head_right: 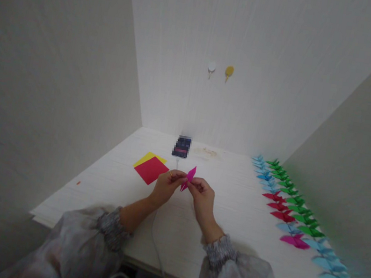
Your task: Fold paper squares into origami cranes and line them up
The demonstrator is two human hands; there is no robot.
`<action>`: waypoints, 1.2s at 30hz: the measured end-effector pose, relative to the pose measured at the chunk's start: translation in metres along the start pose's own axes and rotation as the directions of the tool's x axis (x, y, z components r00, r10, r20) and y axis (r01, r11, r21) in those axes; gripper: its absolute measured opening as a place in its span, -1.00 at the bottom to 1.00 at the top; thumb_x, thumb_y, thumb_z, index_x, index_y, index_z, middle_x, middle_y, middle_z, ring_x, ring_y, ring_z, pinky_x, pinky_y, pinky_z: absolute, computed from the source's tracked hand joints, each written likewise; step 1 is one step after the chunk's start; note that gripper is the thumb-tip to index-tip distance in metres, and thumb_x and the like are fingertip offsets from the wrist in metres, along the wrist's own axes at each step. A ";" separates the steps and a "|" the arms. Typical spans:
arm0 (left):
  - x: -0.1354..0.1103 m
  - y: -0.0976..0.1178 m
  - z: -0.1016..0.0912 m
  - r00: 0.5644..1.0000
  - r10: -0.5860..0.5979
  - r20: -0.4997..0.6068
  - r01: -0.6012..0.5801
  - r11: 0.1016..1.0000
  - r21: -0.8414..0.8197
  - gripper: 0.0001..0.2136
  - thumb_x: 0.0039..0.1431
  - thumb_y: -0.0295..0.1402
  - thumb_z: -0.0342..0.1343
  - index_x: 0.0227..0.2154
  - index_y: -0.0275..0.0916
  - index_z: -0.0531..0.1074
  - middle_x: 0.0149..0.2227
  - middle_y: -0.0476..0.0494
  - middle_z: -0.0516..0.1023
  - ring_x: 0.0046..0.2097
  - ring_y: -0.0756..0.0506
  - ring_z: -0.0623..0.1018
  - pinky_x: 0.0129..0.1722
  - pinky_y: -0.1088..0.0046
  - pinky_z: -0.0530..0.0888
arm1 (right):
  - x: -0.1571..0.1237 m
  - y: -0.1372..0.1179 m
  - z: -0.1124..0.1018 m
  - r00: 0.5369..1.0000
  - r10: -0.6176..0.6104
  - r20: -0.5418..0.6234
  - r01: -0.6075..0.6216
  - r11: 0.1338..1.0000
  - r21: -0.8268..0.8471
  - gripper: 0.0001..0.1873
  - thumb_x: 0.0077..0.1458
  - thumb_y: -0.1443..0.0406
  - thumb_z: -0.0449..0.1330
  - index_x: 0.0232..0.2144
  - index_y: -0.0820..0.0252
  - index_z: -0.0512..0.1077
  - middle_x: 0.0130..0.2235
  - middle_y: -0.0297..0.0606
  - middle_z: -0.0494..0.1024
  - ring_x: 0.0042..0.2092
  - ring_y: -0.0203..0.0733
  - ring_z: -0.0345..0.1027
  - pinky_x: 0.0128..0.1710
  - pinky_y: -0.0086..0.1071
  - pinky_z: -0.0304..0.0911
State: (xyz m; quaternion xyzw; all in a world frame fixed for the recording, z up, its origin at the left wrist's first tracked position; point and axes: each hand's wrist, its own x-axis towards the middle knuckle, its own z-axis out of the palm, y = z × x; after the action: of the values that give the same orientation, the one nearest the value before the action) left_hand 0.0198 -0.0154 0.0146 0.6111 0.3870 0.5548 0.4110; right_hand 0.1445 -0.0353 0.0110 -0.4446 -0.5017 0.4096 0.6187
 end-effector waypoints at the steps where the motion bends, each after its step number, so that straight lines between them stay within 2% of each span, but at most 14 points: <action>1: 0.000 0.000 0.000 1.000 0.002 0.001 -0.002 1.000 -0.007 -0.87 -0.05 -0.39 0.05 -0.40 -0.27 0.43 -0.43 -0.06 0.50 -0.38 0.00 0.46 -0.34 0.49 0.38 | 0.000 0.000 0.000 1.000 0.000 0.001 0.000 1.000 0.000 -0.87 -0.21 0.28 0.24 -0.50 0.17 0.43 -0.46 -0.33 0.47 -0.40 -0.26 0.32 -0.35 -0.37 0.23; 6: 0.004 -0.008 -0.001 0.999 -0.031 0.044 0.037 0.991 -0.130 -0.86 -0.08 -0.39 0.08 -0.39 -0.28 0.38 -0.43 -0.06 0.47 -0.38 0.02 0.45 -0.35 0.51 0.37 | 0.001 0.001 -0.002 0.999 0.011 0.033 -0.011 1.000 0.007 -0.84 -0.21 0.27 0.24 -0.47 0.17 0.41 -0.45 -0.34 0.46 -0.40 -0.27 0.31 -0.36 -0.38 0.22; 10: 0.007 -0.015 0.000 0.988 -0.114 0.109 0.140 0.950 -0.279 -0.83 -0.14 -0.38 0.14 -0.42 -0.32 0.37 -0.45 -0.05 0.44 -0.40 0.03 0.42 -0.35 0.49 0.35 | 0.002 0.001 -0.002 0.999 0.014 0.046 -0.016 0.999 0.029 -0.80 -0.23 0.25 0.25 -0.46 0.16 0.38 -0.45 -0.35 0.45 -0.41 -0.28 0.30 -0.38 -0.39 0.21; 14: 0.007 -0.013 -0.001 0.970 -0.203 0.131 0.236 0.913 -0.333 -0.82 -0.18 -0.38 0.17 -0.45 -0.35 0.39 -0.47 -0.07 0.44 -0.40 0.02 0.41 -0.33 0.46 0.35 | 0.002 0.000 -0.001 0.999 0.025 0.033 -0.026 0.999 0.032 -0.74 -0.25 0.21 0.27 -0.45 0.15 0.34 -0.46 -0.36 0.43 -0.42 -0.27 0.29 -0.40 -0.39 0.21; 17: 0.007 -0.011 -0.002 0.965 -0.220 0.145 0.255 0.917 -0.308 -0.82 -0.17 -0.37 0.16 -0.45 -0.36 0.41 -0.45 -0.10 0.45 -0.39 0.01 0.41 -0.31 0.44 0.35 | 0.001 -0.002 0.000 0.999 0.032 0.034 -0.034 0.998 0.049 -0.74 -0.26 0.22 0.27 -0.45 0.15 0.32 -0.47 -0.36 0.42 -0.42 -0.28 0.28 -0.40 -0.39 0.21; 22: 0.008 -0.011 -0.005 0.974 -0.183 0.134 0.208 0.958 -0.196 -0.85 -0.16 -0.36 0.15 -0.50 -0.34 0.41 -0.49 -0.06 0.43 -0.41 0.03 0.39 -0.34 0.48 0.33 | 0.001 -0.001 0.001 0.998 0.042 0.036 -0.045 0.996 0.072 -0.77 -0.27 0.28 0.28 -0.48 0.15 0.32 -0.51 -0.41 0.40 -0.45 -0.31 0.26 -0.43 -0.43 0.18; 26: 0.009 -0.010 -0.004 0.983 -0.143 0.112 0.168 0.950 -0.264 -0.81 -0.19 -0.40 0.17 -0.43 -0.33 0.38 -0.50 -0.02 0.41 -0.44 0.07 0.38 -0.39 0.53 0.33 | 0.002 0.000 0.000 0.998 0.034 0.050 -0.038 0.995 0.091 -0.79 -0.26 0.31 0.27 -0.48 0.15 0.33 -0.51 -0.43 0.39 -0.46 -0.34 0.25 -0.44 -0.45 0.17; 29: 0.009 -0.009 -0.004 0.973 -0.178 0.149 0.217 0.927 -0.307 -0.72 -0.19 -0.40 0.17 -0.32 -0.33 0.37 -0.48 -0.03 0.42 -0.44 0.06 0.40 -0.39 0.52 0.35 | 0.002 0.001 -0.001 0.998 0.039 0.040 -0.042 0.995 0.091 -0.77 -0.28 0.31 0.27 -0.47 0.15 0.33 -0.50 -0.41 0.41 -0.45 -0.32 0.27 -0.42 -0.43 0.19; 33: 0.007 -0.011 -0.003 0.962 -0.205 0.177 0.247 0.934 -0.258 -0.80 -0.18 -0.36 0.16 -0.43 -0.35 0.42 -0.47 -0.09 0.46 -0.42 0.01 0.42 -0.34 0.44 0.38 | 0.001 0.000 0.000 0.997 0.068 0.029 -0.071 0.989 0.128 -0.70 -0.29 0.30 0.27 -0.38 0.15 0.36 -0.45 -0.35 0.46 -0.41 -0.27 0.31 -0.37 -0.37 0.23; 36: 0.006 -0.014 -0.002 0.965 -0.190 0.180 0.228 0.949 -0.220 -0.81 -0.14 -0.34 0.14 -0.44 -0.35 0.42 -0.45 -0.10 0.48 -0.39 -0.01 0.44 -0.32 0.42 0.40 | 0.001 0.000 0.000 0.995 0.104 0.007 -0.105 0.991 0.081 -0.80 -0.25 0.26 0.25 -0.46 0.19 0.43 -0.46 -0.31 0.48 -0.42 -0.26 0.32 -0.36 -0.35 0.23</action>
State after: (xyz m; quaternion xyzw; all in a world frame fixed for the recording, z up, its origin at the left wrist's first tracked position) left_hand 0.0179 -0.0050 0.0041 0.5544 0.3468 0.5007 0.5672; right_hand 0.1450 -0.0349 0.0116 -0.4442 -0.4615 0.4621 0.6134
